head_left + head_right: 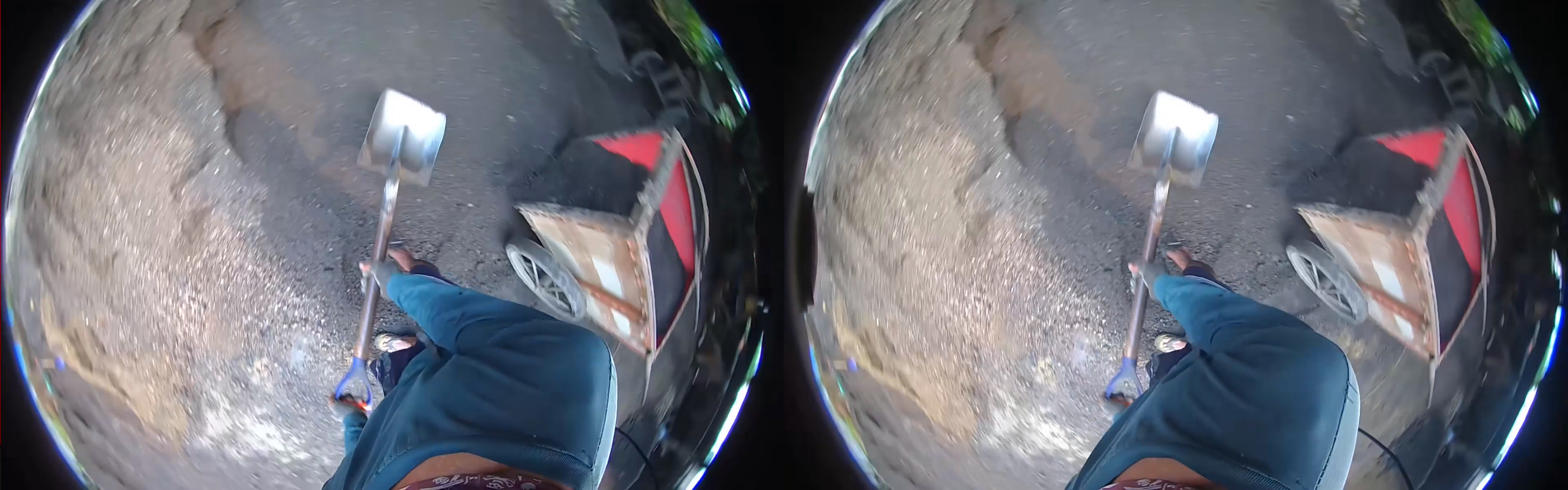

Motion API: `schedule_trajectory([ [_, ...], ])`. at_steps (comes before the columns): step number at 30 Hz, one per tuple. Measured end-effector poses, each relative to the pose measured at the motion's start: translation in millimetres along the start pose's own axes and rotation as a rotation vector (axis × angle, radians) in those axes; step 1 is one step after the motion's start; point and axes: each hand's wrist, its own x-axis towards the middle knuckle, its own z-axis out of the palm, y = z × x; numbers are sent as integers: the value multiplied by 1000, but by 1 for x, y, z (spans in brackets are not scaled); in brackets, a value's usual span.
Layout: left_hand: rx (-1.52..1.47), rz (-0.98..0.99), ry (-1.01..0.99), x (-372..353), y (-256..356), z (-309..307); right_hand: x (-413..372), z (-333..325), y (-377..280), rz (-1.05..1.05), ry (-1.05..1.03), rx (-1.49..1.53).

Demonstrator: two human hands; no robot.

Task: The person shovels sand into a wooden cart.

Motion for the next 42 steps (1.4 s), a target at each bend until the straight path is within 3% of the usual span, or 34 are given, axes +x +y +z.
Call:
schedule_trajectory([
  [2, -130, -119, 164, -28, -40, -87, 47, -28, 41, 97, 22, -380],
  [5, -320, -175, 302, -74, -60, -149, 217, -118, 7, -77, 66, -1056],
  [8, -469, -167, 340, -99, -62, -159, 208, -97, 1, -153, 351, -1262],
  [9, -532, -142, 319, -97, -58, -147, 216, -77, 5, -135, 349, -1265],
  [11, -596, -50, 269, -63, -47, -98, 241, -1, 27, -49, 113, -1015],
  [13, -243, 165, 424, -35, 42, 63, 241, 112, 43, 187, -124, -562],
  [14, -347, 226, 252, 2, 54, 95, 238, 152, 40, 284, -182, -393],
  [16, -298, 340, 234, -21, 77, 140, 227, 188, 27, 323, -211, -239],
  [20, -213, 481, 254, -23, 79, 100, 151, 171, 23, 198, -180, -133],
  [22, -160, 365, 201, -27, 95, 80, 132, 147, 27, 171, -109, -59],
  [25, -70, 265, 54, -15, 104, 76, 99, 89, 1, 74, 4, 84],
  [28, 147, 299, -264, 6, 88, 115, 48, 3, -53, -88, 227, 287],
  [29, 175, 146, -398, 14, 84, 147, 29, -30, -81, -179, 334, 349],
  [30, 512, 296, -555, -67, 82, 222, -20, -98, -138, -387, 246, 537],
  [31, 462, 280, -670, -109, 73, 270, -44, -131, -173, -578, 349, 531],
  [32, 535, 351, -813, -150, 67, 315, -85, -153, -215, -629, 423, 640],
  [34, 577, 299, -1192, -267, 61, 370, -109, -242, -277, -894, 241, 711],
  [35, 590, 330, -1357, -337, 64, 366, -165, -228, -300, -876, 406, 851],
  [36, 593, 270, -1414, -366, 63, 352, -171, -259, -316, -868, 319, 818],
  [38, 583, 167, -1508, -394, 62, 324, -193, -248, -310, -892, 254, 694],
  [40, 563, 252, -1516, -374, 71, 274, -169, -231, -291, -796, 143, 658],
  [42, 457, 272, -1558, -303, 78, 230, -162, -181, -261, -638, 34, 591],
])
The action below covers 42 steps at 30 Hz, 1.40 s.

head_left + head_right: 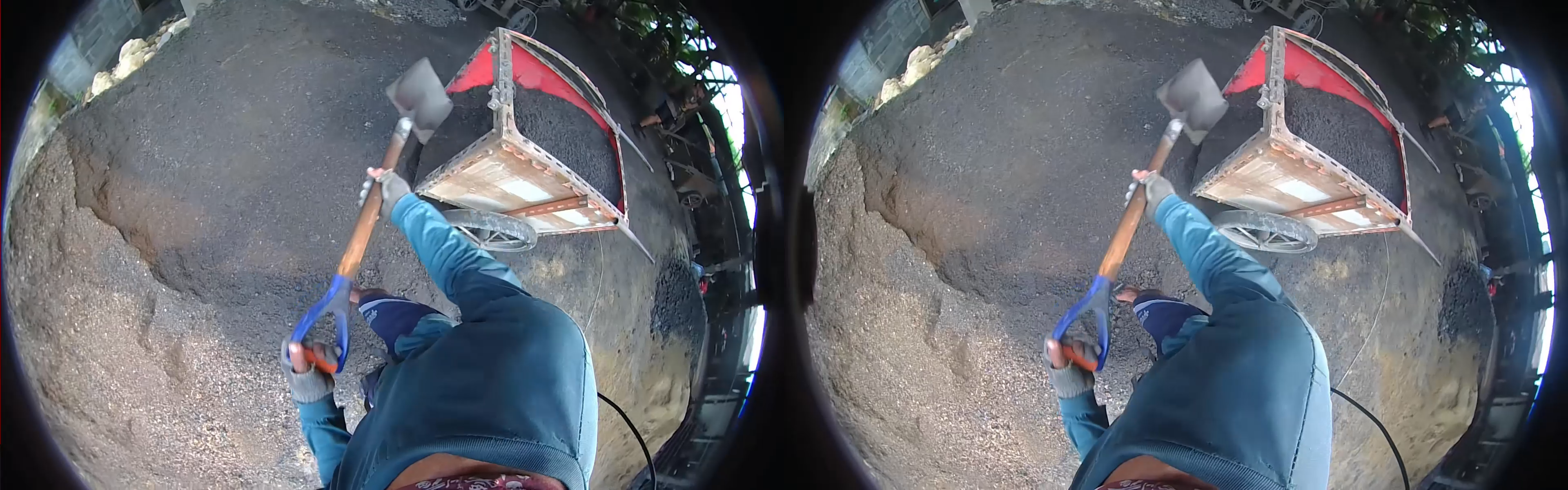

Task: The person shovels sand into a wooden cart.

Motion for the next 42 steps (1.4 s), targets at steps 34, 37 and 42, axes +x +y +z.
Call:
schedule_trajectory([
  [34, -291, -7, 1410, -145, -120, -315, 2, 47, 394, 541, 119, -449],
  [37, 53, 81, 1027, -37, -65, -288, 26, 52, 288, 257, 151, -152],
  [42, 360, 221, 383, 192, 43, -160, 47, 63, 83, -103, 159, 368],
])
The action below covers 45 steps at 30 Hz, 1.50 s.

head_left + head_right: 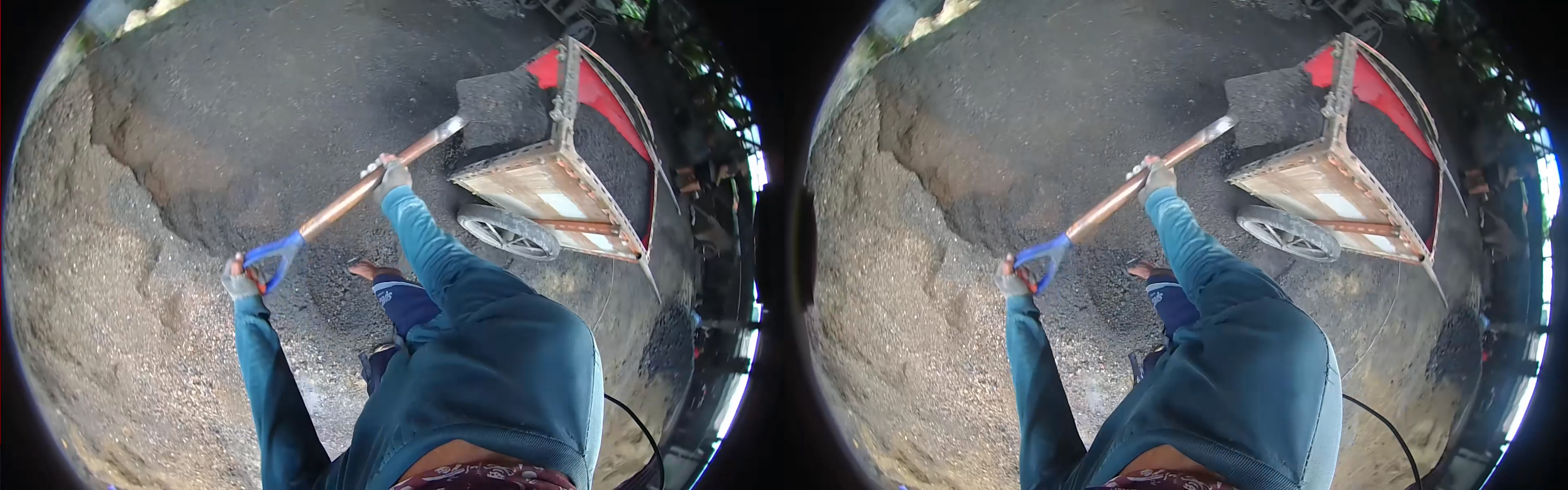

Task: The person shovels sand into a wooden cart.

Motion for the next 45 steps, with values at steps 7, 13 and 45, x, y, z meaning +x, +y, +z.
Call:
schedule_trajectory([
  [7, 126, 125, -265, 49, 116, 111, -9, 46, -83, -76, -88, 255],
  [13, -50, -187, 333, -124, -77, -111, -13, -35, 81, 292, -130, -217],
  [45, -503, -721, 943, -350, -186, -141, -64, -160, 201, 478, 33, -926],
])
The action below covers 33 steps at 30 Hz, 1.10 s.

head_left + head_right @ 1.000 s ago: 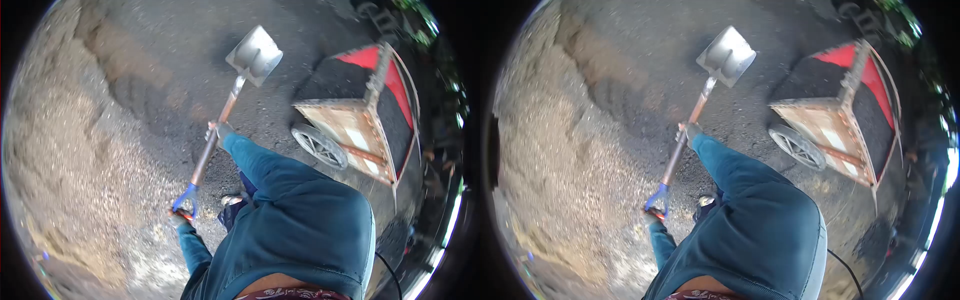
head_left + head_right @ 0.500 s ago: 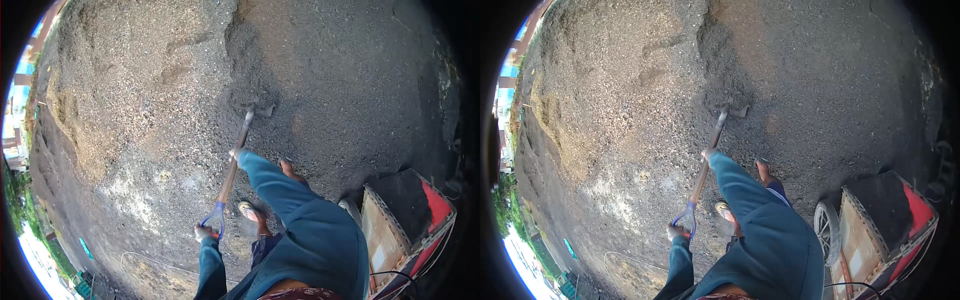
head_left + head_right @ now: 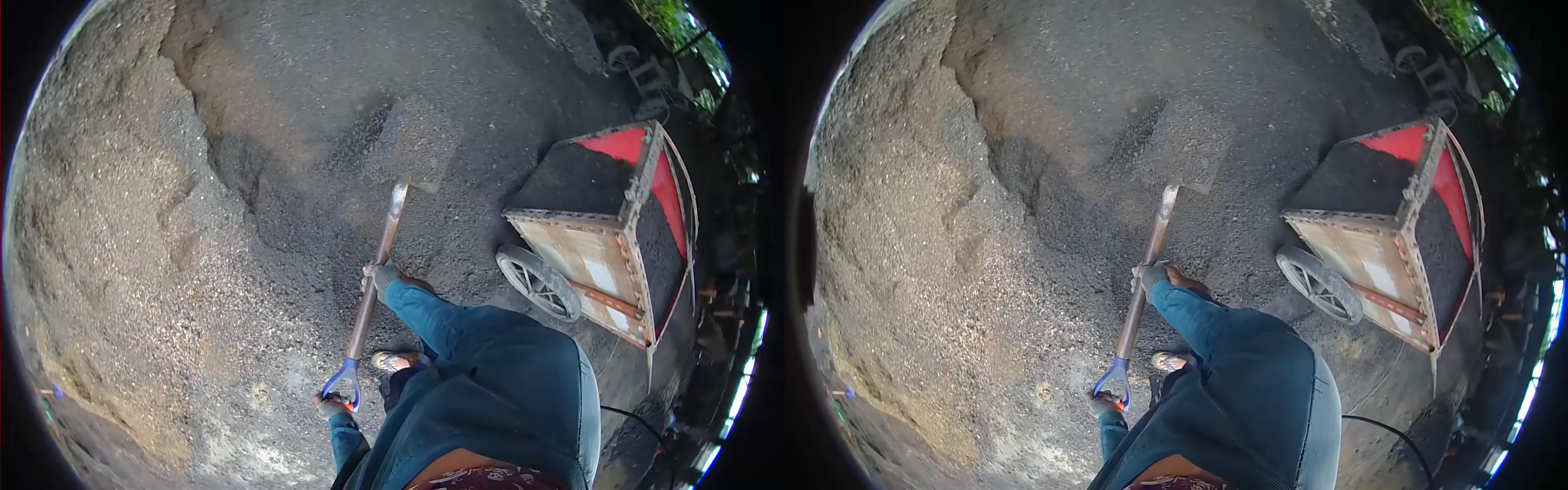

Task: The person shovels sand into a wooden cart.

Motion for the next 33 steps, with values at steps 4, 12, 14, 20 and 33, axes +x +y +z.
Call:
schedule_trajectory([
  [4, 185, 180, -353, 56, -8, 96, -77, -82, -123, -277, 199, 364],
  [12, 541, 473, -1232, -299, 62, 263, -165, -184, -282, -623, -53, 686],
  [14, 419, 348, -1115, -252, 64, 228, -152, -155, -256, -518, -127, 666],
  [20, 65, -36, -321, -32, -9, -12, -58, -46, -41, -66, -107, 90],
  [33, -105, -57, 851, -78, -50, -150, 315, -84, 139, -77, -180, -1194],
])
